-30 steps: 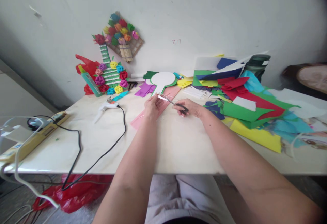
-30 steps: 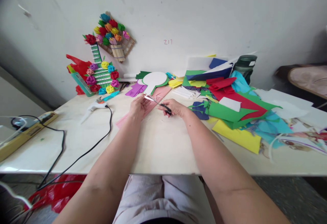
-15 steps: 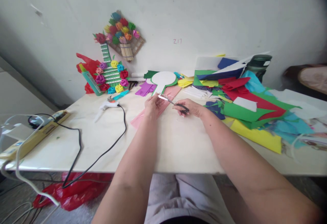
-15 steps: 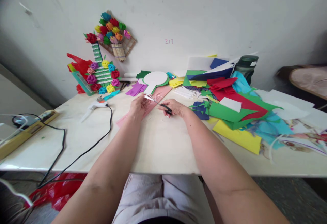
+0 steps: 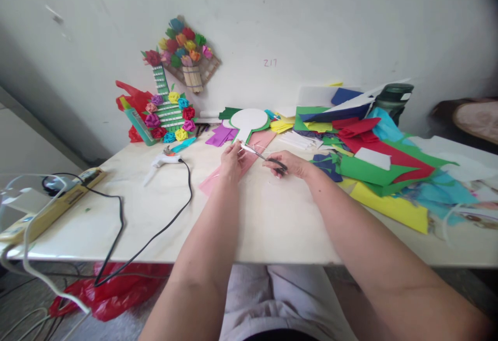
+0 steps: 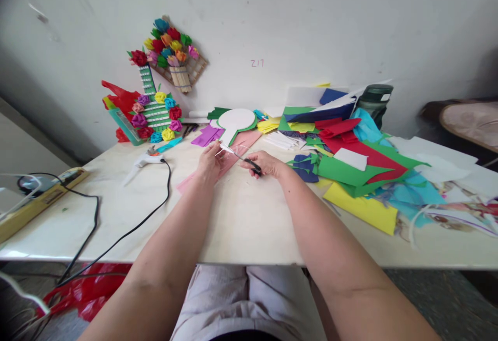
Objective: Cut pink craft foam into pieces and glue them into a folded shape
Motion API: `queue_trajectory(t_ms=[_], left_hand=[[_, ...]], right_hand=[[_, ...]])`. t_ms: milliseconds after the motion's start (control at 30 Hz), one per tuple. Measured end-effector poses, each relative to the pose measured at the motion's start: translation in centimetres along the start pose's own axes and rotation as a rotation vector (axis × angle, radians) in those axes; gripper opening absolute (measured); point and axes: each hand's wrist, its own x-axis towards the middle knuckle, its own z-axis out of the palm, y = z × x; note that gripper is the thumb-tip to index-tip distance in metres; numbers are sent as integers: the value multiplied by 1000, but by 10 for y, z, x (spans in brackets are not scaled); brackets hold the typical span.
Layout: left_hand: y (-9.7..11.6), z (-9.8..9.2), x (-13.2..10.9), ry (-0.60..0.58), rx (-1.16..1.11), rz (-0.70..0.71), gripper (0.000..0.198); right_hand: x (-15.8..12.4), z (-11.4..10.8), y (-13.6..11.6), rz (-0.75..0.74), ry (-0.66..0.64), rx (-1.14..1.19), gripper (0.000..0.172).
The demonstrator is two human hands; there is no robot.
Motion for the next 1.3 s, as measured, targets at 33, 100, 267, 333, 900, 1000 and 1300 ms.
queue_trajectory(t_ms=[33, 100, 267, 333, 900, 1000, 1300], left_hand=[[0, 0, 0, 6, 8, 4, 20], [-1, -2, 1, -15, 21, 14, 23], [-5, -5, 5, -96, 19, 13, 23], [-6, -6, 5, -92, 11, 5, 22], [-7, -3, 4, -113, 33, 70, 23], [-5, -1, 2, -101, 33, 75, 22], [-9, -4, 7, -103, 47, 121, 25]], right_hand=[[0, 0, 0, -3, -4, 0, 39], [1, 0, 1, -11, -14, -8, 39], [1, 0, 3, -29, -22, -32, 40], [2, 0, 3, -37, -23, -21, 39], [3, 3, 1, -23, 1, 8, 40], [5, 2, 4, -34, 5, 7, 40], [8, 3, 7, -63, 37, -16, 38]])
